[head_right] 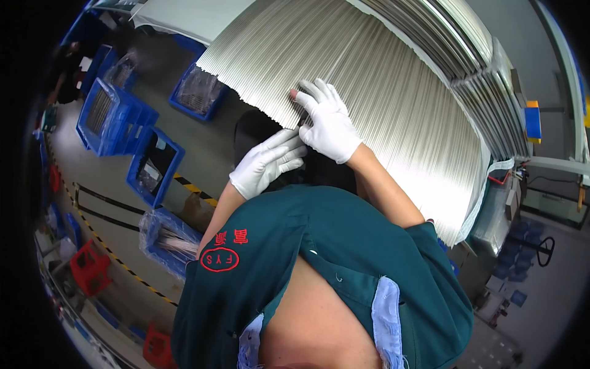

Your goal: Sorting and counting metal heatsink fins on a workbench and placing them into plastic sleeves.

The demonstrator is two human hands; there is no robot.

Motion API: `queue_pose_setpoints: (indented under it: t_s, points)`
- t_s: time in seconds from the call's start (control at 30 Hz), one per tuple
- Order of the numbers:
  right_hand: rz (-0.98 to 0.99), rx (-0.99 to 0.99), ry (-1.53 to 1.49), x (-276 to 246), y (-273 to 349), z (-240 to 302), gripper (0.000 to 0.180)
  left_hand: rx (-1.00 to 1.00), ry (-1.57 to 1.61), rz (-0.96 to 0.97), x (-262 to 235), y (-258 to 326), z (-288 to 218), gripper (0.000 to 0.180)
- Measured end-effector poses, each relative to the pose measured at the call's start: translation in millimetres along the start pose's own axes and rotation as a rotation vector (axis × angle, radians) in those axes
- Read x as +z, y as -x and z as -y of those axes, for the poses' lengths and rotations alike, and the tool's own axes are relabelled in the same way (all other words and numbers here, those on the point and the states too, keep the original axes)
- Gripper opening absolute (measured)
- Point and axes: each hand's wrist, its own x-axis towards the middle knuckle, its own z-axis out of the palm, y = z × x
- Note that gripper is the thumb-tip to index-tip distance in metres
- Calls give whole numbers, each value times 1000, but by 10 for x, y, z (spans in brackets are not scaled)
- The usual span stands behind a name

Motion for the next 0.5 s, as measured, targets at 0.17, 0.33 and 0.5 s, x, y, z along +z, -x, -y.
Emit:
queue_pose_setpoints:
  t_s: [0.17,0.33,0.5]
  points:
    - [-13,-24,-15,3,-58,75,60,7,0,-9,-45,4,15,53]
    - [-4,-20,-5,14,-55,42,61,8,9,-17,-57,-2,7,53]
    - [-14,-32,-27,17,-78,69,62,14,16,-13,-80,10,-12,58]
